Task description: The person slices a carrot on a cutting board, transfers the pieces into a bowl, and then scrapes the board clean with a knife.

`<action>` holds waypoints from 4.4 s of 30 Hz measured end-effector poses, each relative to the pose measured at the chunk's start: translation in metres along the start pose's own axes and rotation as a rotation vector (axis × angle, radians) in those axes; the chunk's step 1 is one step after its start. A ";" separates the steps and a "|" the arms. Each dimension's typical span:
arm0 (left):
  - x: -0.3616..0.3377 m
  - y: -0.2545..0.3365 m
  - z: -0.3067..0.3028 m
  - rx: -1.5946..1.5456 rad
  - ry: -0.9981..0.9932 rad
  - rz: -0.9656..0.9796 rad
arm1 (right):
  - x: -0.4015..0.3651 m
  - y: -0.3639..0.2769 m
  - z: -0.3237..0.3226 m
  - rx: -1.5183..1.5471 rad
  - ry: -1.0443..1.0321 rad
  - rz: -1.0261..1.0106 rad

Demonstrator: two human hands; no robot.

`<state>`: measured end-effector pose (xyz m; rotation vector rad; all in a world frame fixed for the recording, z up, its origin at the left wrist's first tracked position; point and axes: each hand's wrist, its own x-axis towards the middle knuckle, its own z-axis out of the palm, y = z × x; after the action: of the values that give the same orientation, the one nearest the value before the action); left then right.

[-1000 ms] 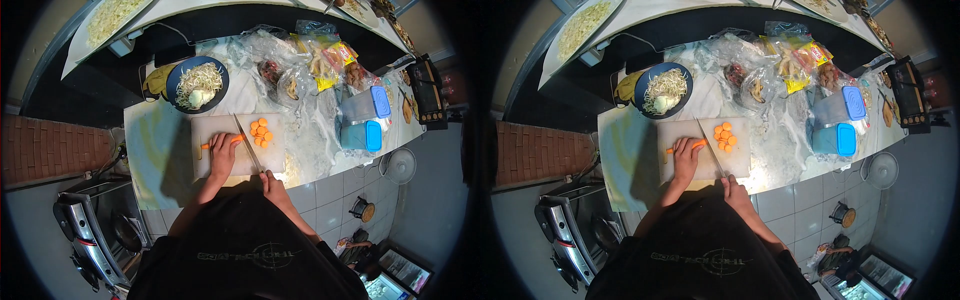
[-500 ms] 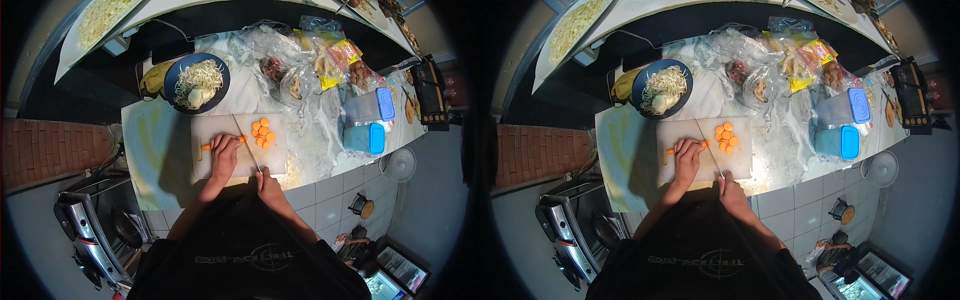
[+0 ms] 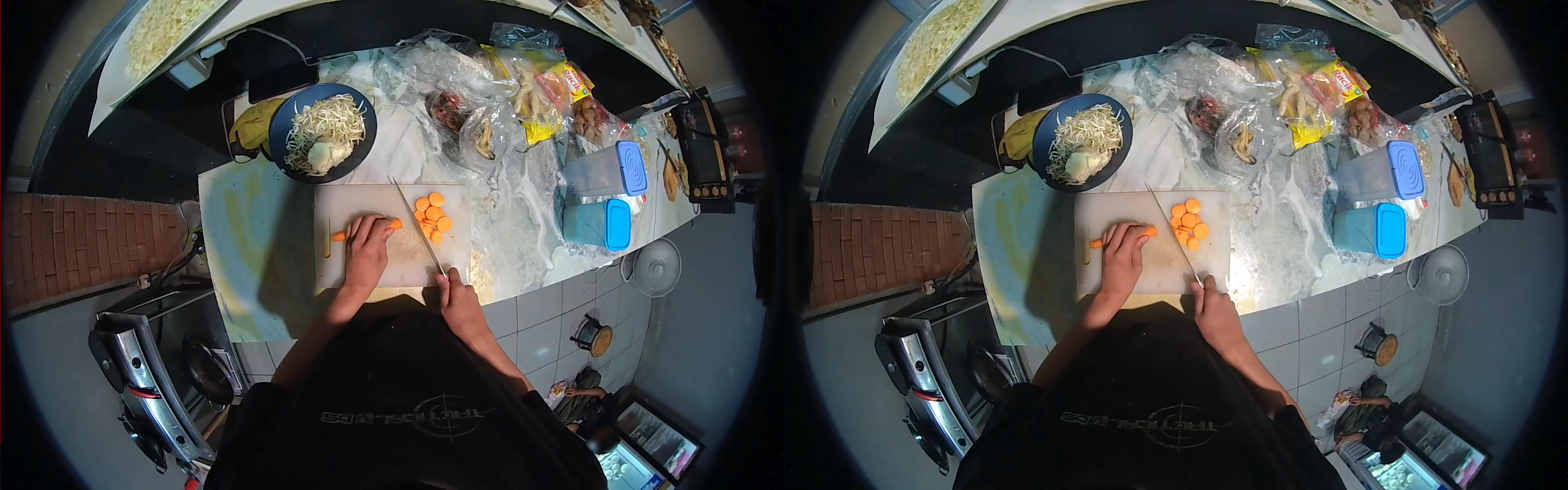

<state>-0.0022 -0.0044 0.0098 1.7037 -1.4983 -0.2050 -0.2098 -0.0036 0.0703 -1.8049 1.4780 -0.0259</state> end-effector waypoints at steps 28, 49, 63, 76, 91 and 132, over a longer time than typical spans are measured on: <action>0.001 0.001 0.001 -0.087 0.017 -0.038 | -0.010 -0.007 0.017 0.093 -0.036 0.029; 0.000 -0.002 0.003 0.005 0.001 -0.009 | 0.009 -0.003 0.027 -0.073 -0.011 0.008; -0.008 -0.003 0.006 0.325 0.037 0.073 | -0.011 0.024 0.022 0.158 0.062 -0.057; -0.004 0.001 0.021 0.374 0.025 0.128 | -0.005 0.037 0.021 0.238 0.104 -0.078; -0.003 -0.001 0.004 0.241 -0.027 0.116 | 0.004 0.041 -0.002 0.156 0.011 0.000; 0.012 0.021 0.027 0.289 -0.044 0.018 | 0.065 0.073 -0.090 0.108 -0.305 -0.289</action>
<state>-0.0306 -0.0268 0.0112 1.9212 -1.6371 -0.0156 -0.2914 -0.1085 0.0616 -1.8269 0.9800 0.0244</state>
